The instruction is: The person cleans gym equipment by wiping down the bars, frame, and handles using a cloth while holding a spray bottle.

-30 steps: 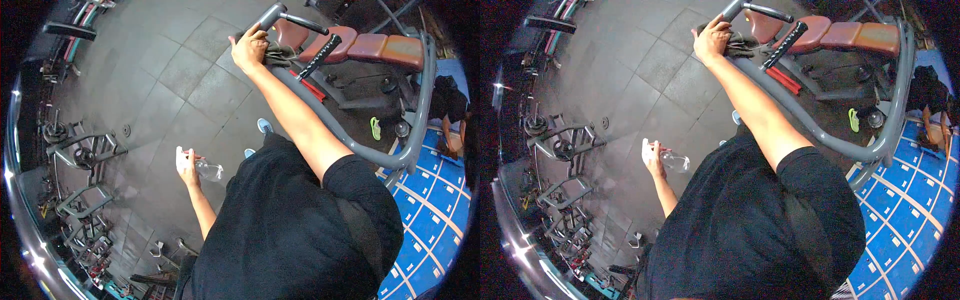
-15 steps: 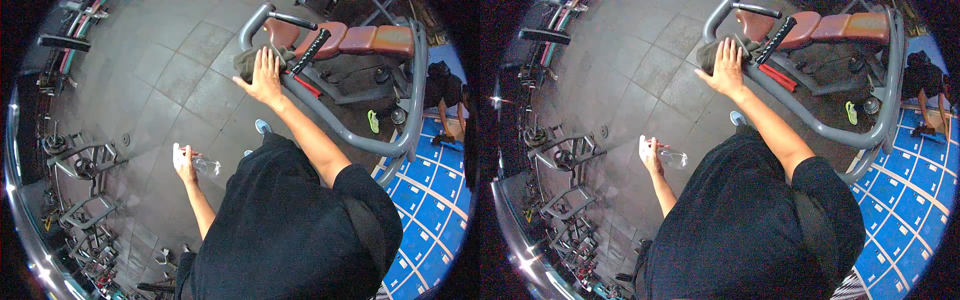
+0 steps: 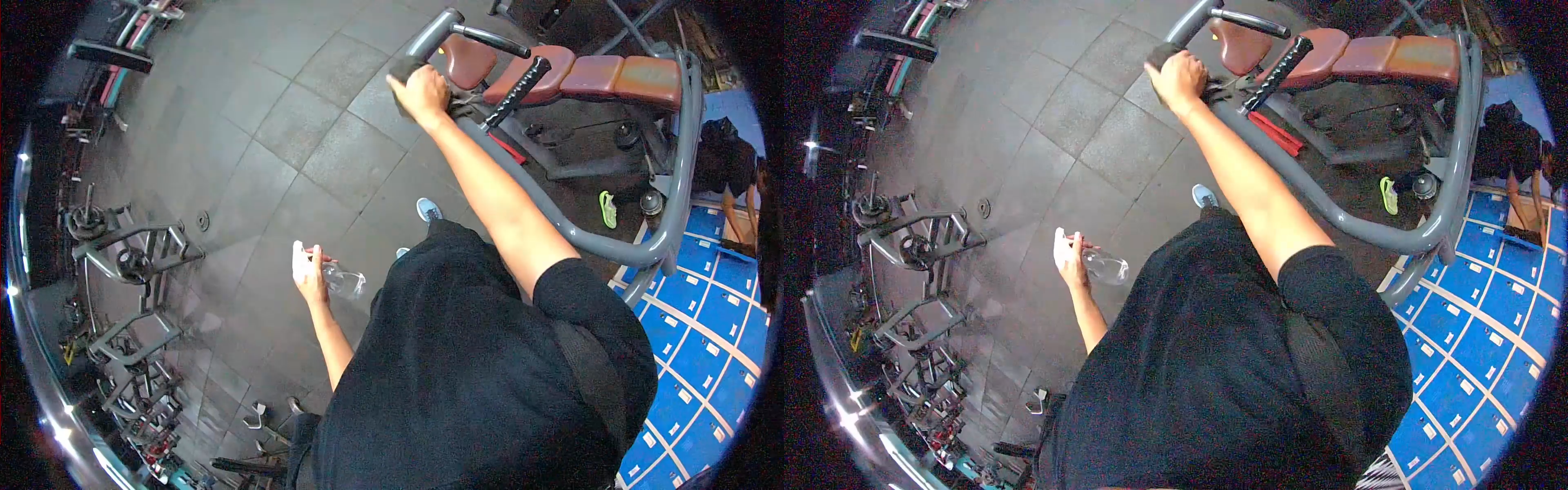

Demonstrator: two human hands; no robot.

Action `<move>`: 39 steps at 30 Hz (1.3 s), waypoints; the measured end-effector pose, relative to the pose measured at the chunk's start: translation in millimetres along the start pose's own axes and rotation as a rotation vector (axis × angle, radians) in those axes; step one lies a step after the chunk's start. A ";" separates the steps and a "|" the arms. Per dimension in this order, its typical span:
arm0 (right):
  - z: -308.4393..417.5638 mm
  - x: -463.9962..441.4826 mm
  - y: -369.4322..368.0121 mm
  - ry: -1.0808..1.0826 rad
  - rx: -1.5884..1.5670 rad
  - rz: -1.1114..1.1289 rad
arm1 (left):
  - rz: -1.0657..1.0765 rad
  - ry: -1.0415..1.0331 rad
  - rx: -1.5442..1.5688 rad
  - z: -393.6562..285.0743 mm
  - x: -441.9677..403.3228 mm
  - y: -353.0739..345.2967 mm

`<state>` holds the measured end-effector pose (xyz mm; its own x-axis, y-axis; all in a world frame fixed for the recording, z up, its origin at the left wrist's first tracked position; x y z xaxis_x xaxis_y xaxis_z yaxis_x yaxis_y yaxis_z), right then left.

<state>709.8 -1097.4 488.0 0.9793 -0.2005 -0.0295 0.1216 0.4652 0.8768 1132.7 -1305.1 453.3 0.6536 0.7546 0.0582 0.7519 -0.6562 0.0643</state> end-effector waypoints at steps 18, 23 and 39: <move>-3.8 -6.3 27.2 -0.127 -0.037 0.210 | 0.007 -0.063 0.017 -29.2 6.2 -18.6; -64.3 49.0 34.5 0.444 -0.103 -0.041 | 0.152 0.033 -0.035 -13.7 1.9 -18.7; -213.2 83.5 176.5 -0.338 -1.269 -0.103 | 0.247 -0.122 -0.126 -24.9 11.0 -14.9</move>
<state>847.6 -848.2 537.9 0.8905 -0.4012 0.2146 0.4403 0.8787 -0.1846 1126.5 -1287.0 477.9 0.8265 0.5620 -0.0326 0.5574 -0.8090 0.1865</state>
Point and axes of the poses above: each hand's wrist, its own x-axis away from the middle knuckle, its own y-axis out of the back of the hand, z = x × y, the point moved 4 cm from there along -x, towards the middle knuckle, and after that the axes turned 15 degrees about -y, right-handed, at the moved point
